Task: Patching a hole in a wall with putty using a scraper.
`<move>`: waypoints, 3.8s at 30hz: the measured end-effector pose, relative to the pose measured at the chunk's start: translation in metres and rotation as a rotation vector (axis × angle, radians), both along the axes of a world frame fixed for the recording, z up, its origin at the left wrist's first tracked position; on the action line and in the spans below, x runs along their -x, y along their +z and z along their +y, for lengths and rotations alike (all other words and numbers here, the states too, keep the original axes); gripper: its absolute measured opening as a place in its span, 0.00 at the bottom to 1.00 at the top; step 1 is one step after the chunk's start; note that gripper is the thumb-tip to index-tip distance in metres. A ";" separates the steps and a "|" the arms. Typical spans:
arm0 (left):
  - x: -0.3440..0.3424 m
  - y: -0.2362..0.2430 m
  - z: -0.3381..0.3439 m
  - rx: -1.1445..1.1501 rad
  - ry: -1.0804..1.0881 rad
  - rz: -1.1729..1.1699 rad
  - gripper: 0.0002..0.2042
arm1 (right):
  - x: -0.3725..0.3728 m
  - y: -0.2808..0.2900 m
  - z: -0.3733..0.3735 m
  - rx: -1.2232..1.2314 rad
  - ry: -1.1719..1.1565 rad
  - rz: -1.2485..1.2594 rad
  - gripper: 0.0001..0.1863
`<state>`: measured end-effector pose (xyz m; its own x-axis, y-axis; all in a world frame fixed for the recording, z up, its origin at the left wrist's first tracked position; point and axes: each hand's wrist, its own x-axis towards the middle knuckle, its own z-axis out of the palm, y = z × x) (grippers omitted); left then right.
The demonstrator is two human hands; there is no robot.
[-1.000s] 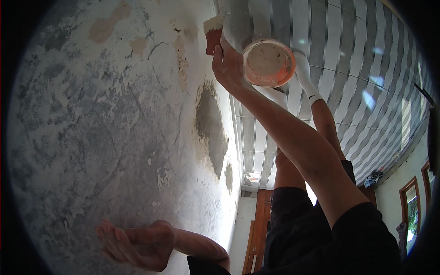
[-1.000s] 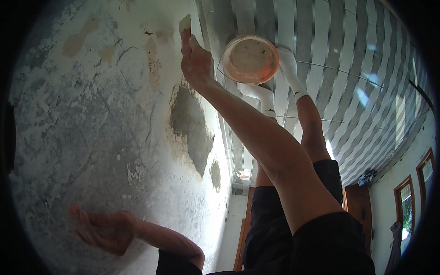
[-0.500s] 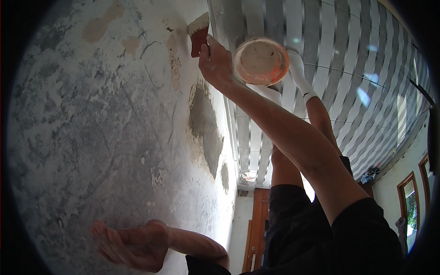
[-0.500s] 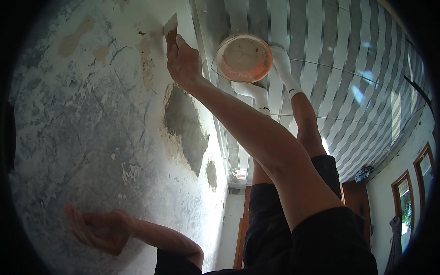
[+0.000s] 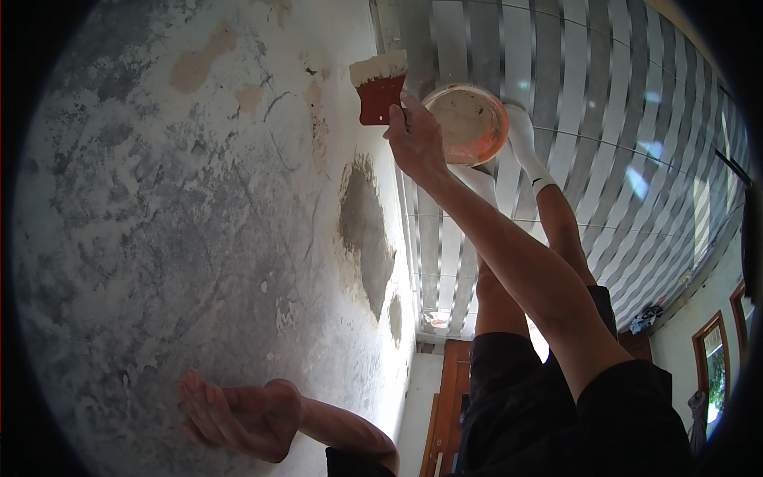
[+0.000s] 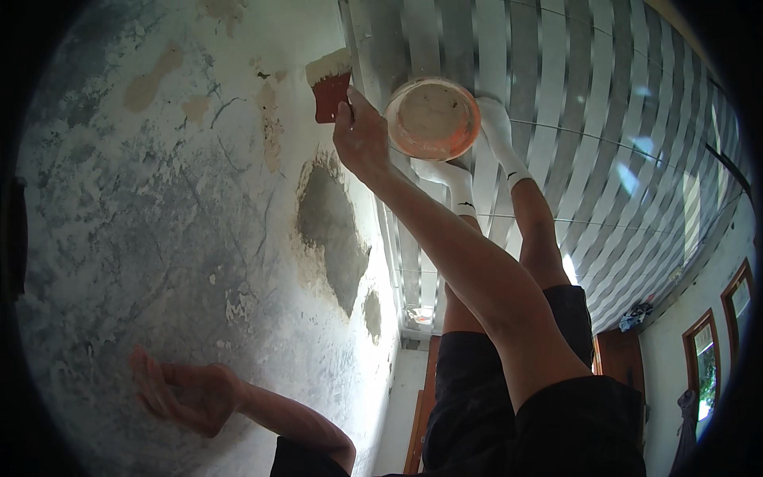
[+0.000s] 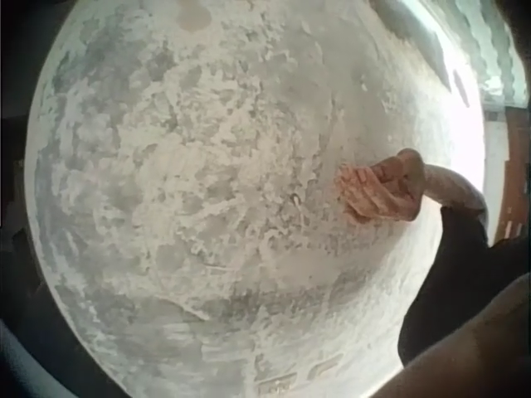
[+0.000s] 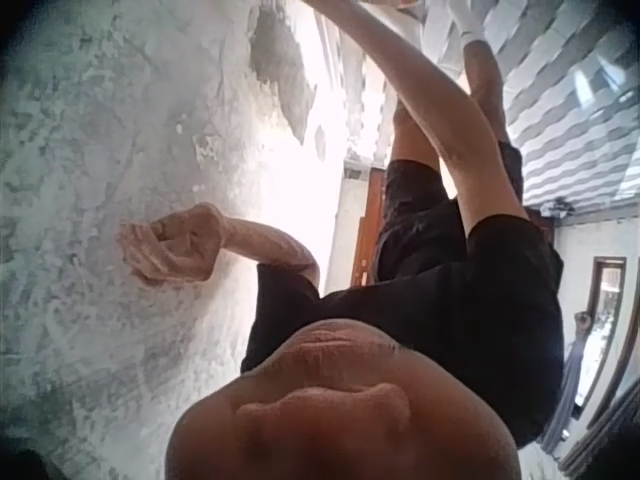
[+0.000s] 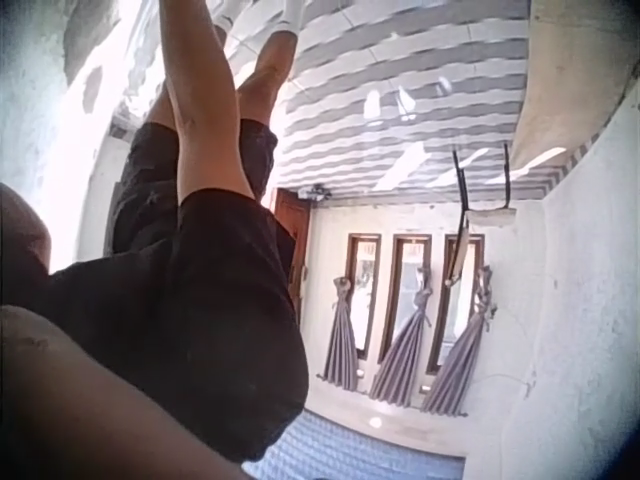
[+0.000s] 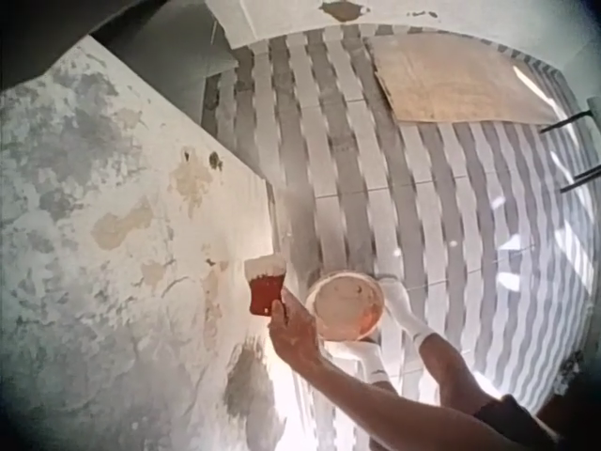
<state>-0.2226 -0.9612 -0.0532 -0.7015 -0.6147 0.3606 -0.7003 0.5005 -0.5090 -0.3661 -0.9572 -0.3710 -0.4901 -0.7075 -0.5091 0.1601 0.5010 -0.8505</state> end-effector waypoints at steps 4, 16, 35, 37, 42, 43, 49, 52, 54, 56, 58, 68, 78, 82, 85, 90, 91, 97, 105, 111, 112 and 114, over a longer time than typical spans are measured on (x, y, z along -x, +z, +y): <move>-0.002 0.002 0.003 -0.033 0.036 -0.021 0.10 | 0.008 0.012 0.008 -0.080 -0.038 -0.275 0.14; 0.004 0.000 0.001 -0.039 0.085 -0.056 0.10 | 0.023 -0.013 0.021 -0.386 -0.048 -0.792 0.15; 0.001 0.002 0.000 -0.027 0.074 -0.092 0.10 | -0.004 -0.004 -0.049 -0.220 0.294 -0.158 0.33; 0.000 0.001 0.000 -0.022 0.061 -0.080 0.11 | -0.005 -0.005 -0.054 -0.275 0.285 -0.197 0.33; 0.001 0.002 0.000 -0.030 0.054 -0.093 0.11 | -0.010 -0.016 -0.054 -0.423 0.298 -0.166 0.33; 0.000 0.002 0.000 -0.030 0.054 -0.093 0.11 | -0.007 -0.016 -0.051 -0.382 0.258 -0.209 0.33; 0.000 0.003 -0.001 0.006 0.042 -0.126 0.10 | -0.012 0.004 -0.061 -0.295 0.245 -0.231 0.34; 0.002 0.000 -0.002 -0.011 0.035 -0.091 0.10 | -0.012 0.004 -0.059 -0.362 0.281 -0.208 0.34; 0.002 0.001 -0.003 -0.010 0.012 -0.087 0.07 | -0.015 0.011 -0.057 -0.396 0.255 -0.233 0.34; 0.001 0.002 -0.003 -0.005 0.011 -0.092 0.07 | -0.018 0.016 -0.054 -0.360 0.187 -0.305 0.34; 0.000 0.002 -0.003 0.000 0.010 -0.095 0.07 | -0.020 0.021 -0.052 -0.384 0.202 -0.291 0.34; -0.001 0.003 -0.003 -0.009 -0.015 -0.086 0.07 | -0.017 0.028 -0.048 -0.339 0.126 -0.277 0.32; 0.000 0.003 0.001 -0.004 0.039 -0.117 0.10 | -0.021 0.032 -0.056 -0.353 0.074 -0.237 0.29; 0.000 0.002 0.002 0.000 0.034 -0.125 0.09 | -0.019 0.030 -0.051 -0.325 -0.016 -0.285 0.29; -0.003 0.005 0.002 0.008 0.033 -0.135 0.09 | -0.018 0.035 -0.051 -0.245 -0.003 -0.260 0.28; -0.001 0.003 0.001 -0.001 0.016 -0.125 0.10 | -0.014 0.030 -0.055 -0.275 -0.051 -0.235 0.27; -0.001 0.003 0.001 0.000 0.017 -0.127 0.10 | -0.014 0.032 -0.056 -0.275 -0.049 -0.237 0.27; -0.001 0.001 0.001 0.026 0.045 -0.106 0.10 | -0.012 0.033 -0.057 -0.266 0.058 -0.182 0.27; -0.002 0.002 0.002 0.017 0.036 -0.097 0.10 | -0.009 0.020 -0.043 -0.202 0.010 -0.057 0.26; -0.002 0.002 0.002 0.036 0.040 -0.103 0.09 | 0.020 -0.010 0.006 -0.289 -0.042 -0.069 0.28; -0.002 0.003 0.001 0.035 0.039 -0.104 0.09 | 0.021 -0.013 0.011 -0.292 -0.071 -0.083 0.28; -0.003 0.002 0.000 0.038 0.024 -0.091 0.09 | 0.020 -0.015 0.017 -0.257 -0.062 -0.075 0.28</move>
<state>-0.2197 -0.9608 -0.0509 -0.7178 -0.6185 0.3197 -0.6618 0.4635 -0.5892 -0.3864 -0.9402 -0.3861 -0.4830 -0.5199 -0.7045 0.2551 0.6861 -0.6813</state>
